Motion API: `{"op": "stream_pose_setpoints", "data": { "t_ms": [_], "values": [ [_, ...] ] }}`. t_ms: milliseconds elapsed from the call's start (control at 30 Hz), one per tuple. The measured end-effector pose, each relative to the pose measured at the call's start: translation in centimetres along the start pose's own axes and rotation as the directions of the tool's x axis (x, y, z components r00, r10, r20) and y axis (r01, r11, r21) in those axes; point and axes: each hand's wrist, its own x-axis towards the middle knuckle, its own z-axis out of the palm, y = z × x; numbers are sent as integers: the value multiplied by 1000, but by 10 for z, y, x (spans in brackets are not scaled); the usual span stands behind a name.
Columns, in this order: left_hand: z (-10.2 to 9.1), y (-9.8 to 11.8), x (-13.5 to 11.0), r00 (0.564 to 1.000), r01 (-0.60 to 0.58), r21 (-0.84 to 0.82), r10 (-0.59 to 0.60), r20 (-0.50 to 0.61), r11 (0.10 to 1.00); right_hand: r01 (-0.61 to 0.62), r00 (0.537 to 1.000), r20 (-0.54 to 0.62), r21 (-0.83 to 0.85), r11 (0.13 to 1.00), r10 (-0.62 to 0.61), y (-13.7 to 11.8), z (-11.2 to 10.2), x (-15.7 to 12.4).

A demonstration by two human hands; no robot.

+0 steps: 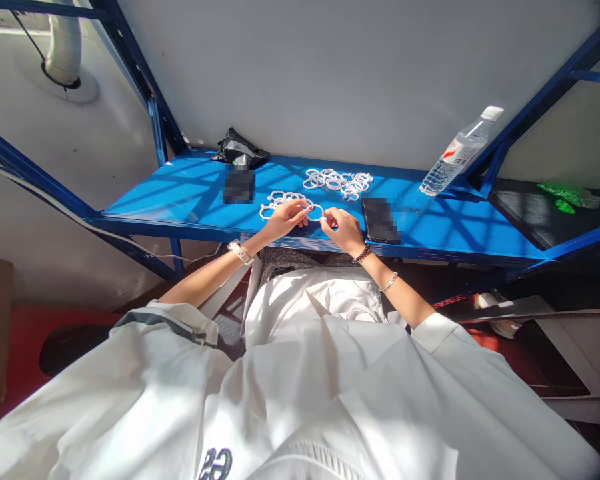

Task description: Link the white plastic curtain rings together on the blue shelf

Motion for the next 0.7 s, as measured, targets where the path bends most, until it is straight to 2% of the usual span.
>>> {"op": "stream_pose_setpoints", "data": {
  "t_ms": [267,433,700],
  "values": [
    [1,2,0,999,-8,19,8,-32,1000,-70,997,46,86,994,66,-2,-4,3],
    [0,1,0,999,-29,33,31,-45,999,-125,989,101,205,971,106,-2,-8,6],
    [-2,4,-1,999,-48,75,49,-10,996,-164,984,111,272,948,138,-1,-9,8]
  ]
}}
